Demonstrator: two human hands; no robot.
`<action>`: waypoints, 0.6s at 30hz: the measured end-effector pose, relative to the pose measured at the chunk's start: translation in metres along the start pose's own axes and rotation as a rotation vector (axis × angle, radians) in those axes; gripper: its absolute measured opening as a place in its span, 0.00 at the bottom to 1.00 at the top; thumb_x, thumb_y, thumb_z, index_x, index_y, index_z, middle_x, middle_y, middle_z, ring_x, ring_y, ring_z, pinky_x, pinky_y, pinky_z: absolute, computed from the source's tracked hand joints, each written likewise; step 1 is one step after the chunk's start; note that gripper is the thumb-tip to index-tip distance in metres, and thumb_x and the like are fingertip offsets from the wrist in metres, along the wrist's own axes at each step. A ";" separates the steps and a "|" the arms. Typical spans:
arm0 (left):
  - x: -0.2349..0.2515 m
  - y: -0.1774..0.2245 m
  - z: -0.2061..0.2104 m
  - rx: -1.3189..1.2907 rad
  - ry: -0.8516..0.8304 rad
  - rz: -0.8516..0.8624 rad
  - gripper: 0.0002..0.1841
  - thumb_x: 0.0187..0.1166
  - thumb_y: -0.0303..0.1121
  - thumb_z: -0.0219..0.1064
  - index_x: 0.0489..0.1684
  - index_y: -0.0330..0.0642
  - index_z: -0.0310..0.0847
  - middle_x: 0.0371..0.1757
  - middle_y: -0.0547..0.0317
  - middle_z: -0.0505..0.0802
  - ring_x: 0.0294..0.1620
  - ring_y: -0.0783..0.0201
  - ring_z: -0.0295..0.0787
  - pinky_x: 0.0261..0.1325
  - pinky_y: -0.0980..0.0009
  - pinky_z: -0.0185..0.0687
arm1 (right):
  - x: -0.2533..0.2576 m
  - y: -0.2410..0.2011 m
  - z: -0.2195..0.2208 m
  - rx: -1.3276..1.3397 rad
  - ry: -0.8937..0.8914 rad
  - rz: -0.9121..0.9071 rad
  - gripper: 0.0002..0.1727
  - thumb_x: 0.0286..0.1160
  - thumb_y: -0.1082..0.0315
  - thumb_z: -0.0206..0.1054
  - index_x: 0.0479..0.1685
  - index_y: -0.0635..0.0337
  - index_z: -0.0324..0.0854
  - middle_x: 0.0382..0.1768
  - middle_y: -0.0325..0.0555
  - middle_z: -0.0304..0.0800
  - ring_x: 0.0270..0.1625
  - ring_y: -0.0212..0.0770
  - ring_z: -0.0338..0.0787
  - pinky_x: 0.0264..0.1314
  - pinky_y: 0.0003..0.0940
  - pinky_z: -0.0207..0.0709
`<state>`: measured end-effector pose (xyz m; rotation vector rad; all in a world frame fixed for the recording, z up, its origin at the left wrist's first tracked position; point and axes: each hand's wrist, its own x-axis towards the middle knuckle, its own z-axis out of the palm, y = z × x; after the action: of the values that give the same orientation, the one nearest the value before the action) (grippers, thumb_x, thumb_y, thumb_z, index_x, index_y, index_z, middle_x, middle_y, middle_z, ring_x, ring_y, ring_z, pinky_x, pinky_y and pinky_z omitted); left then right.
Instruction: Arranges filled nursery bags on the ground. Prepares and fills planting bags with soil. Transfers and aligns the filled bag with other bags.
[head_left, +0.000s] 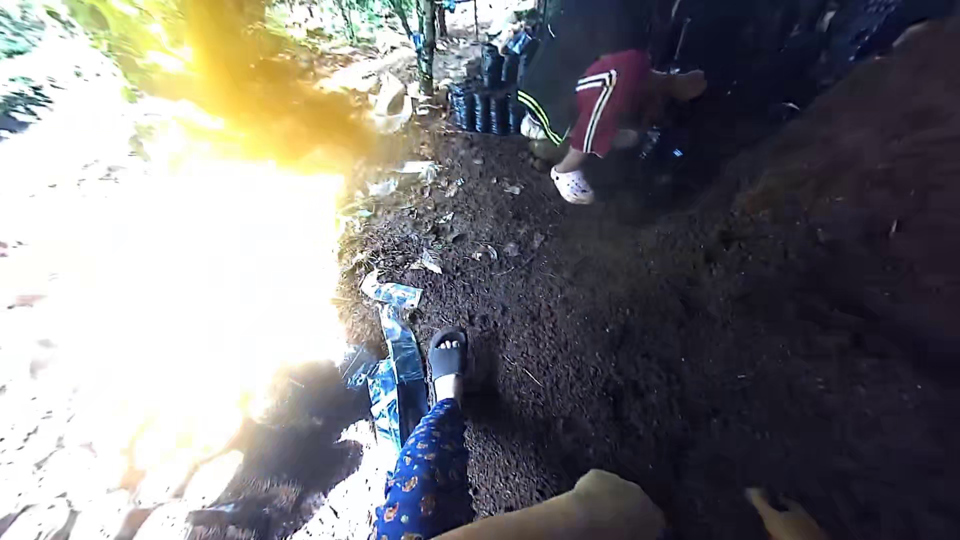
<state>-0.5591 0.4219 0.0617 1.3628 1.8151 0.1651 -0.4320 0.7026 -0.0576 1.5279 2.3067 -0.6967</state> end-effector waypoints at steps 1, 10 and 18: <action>-0.001 -0.002 0.001 0.005 -0.014 -0.019 0.19 0.84 0.23 0.58 0.71 0.42 0.82 0.68 0.43 0.89 0.69 0.38 0.86 0.61 0.32 0.81 | -0.009 -0.020 -0.001 0.236 -0.012 -0.013 0.38 0.91 0.44 0.49 0.79 0.73 0.69 0.71 0.73 0.79 0.71 0.64 0.83 0.73 0.63 0.73; 0.009 -0.004 0.010 0.026 0.009 -0.024 0.22 0.76 0.21 0.69 0.71 0.44 0.84 0.65 0.42 0.90 0.66 0.37 0.87 0.61 0.31 0.81 | -0.114 -0.231 -0.073 0.746 -0.404 -1.110 0.38 0.86 0.54 0.59 0.94 0.50 0.51 0.85 0.46 0.71 0.76 0.45 0.83 0.71 0.42 0.84; 0.002 0.005 -0.041 -0.006 0.171 -0.110 0.29 0.83 0.26 0.61 0.86 0.52 0.71 0.93 0.63 0.67 0.82 0.52 0.77 0.77 0.45 0.78 | -0.031 0.050 -0.025 1.027 0.007 -0.047 0.26 0.92 0.54 0.54 0.78 0.62 0.74 0.69 0.53 0.86 0.68 0.44 0.88 0.69 0.42 0.81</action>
<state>-0.5836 0.4399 0.0895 1.2736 2.0244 0.2341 -0.3730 0.7078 -0.0335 1.7846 2.0452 -2.0961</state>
